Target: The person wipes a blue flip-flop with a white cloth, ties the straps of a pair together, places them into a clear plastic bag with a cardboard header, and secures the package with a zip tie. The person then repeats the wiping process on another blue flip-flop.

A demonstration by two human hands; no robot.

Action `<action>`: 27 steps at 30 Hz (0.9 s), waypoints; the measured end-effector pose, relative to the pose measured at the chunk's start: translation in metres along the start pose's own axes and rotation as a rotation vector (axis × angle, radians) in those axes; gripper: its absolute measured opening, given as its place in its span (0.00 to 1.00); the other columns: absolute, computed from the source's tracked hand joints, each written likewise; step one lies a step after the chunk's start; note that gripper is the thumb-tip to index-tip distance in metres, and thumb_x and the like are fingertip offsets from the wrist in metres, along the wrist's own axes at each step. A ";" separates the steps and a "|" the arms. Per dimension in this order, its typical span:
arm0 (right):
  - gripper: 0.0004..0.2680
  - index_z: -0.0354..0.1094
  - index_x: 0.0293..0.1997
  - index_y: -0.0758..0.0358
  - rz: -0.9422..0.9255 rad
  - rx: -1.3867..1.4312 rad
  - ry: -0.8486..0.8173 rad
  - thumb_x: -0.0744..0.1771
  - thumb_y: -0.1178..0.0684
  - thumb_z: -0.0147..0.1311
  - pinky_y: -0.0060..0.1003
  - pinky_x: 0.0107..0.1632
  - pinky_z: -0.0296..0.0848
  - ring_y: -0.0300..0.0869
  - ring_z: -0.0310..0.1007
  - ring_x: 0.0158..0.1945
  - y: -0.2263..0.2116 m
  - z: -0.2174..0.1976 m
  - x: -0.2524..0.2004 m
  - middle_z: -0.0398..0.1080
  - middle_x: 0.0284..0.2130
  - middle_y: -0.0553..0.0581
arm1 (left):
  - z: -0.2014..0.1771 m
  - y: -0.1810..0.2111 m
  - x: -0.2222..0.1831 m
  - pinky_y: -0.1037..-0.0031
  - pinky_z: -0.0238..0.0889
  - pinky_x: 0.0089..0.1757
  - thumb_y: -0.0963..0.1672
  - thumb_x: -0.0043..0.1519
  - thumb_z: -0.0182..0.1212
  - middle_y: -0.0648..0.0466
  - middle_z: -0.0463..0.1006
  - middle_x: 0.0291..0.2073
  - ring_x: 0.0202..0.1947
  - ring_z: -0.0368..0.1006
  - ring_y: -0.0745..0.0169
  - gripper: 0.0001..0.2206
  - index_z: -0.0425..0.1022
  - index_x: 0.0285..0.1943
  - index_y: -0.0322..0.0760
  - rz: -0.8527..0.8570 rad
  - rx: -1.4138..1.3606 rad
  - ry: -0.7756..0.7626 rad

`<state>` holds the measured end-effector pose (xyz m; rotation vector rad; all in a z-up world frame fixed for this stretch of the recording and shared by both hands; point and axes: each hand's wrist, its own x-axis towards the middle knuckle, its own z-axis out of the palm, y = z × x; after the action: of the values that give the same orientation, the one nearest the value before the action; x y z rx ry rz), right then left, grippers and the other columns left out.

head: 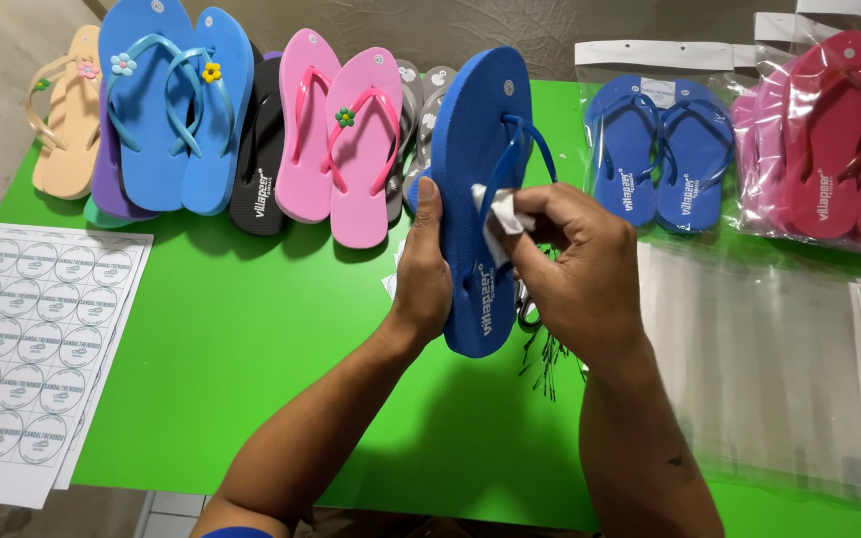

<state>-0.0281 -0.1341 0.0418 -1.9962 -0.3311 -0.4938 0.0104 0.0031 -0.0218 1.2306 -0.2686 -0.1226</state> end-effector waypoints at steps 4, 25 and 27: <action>0.07 0.73 0.47 0.73 0.116 0.090 -0.015 0.66 0.62 0.61 0.23 0.25 0.66 0.32 0.67 0.26 -0.006 -0.004 -0.003 0.75 0.29 0.56 | -0.007 0.000 0.005 0.86 0.64 0.33 0.58 0.69 0.30 0.53 0.74 0.40 0.26 0.66 0.76 0.30 0.66 0.60 0.32 0.011 -0.077 0.063; 0.10 0.76 0.41 0.59 -0.208 -0.194 -0.426 0.59 0.63 0.64 0.30 0.29 0.70 0.35 0.73 0.29 -0.022 0.006 -0.013 0.78 0.37 0.51 | -0.032 0.023 0.014 0.69 0.81 0.36 0.58 0.70 0.32 0.46 0.80 0.35 0.30 0.81 0.57 0.30 0.63 0.66 0.34 0.140 -0.428 0.145; 0.11 0.76 0.41 0.60 -0.237 -0.069 -0.555 0.58 0.64 0.63 0.31 0.36 0.76 0.36 0.78 0.33 -0.025 -0.005 -0.012 0.79 0.37 0.48 | -0.032 0.020 0.014 0.70 0.82 0.39 0.60 0.70 0.31 0.47 0.81 0.46 0.34 0.82 0.56 0.31 0.57 0.73 0.39 0.191 -0.452 0.016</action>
<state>-0.0509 -0.1279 0.0576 -2.1489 -0.9096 -0.0830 0.0315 0.0360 -0.0106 0.7525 -0.3231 -0.0056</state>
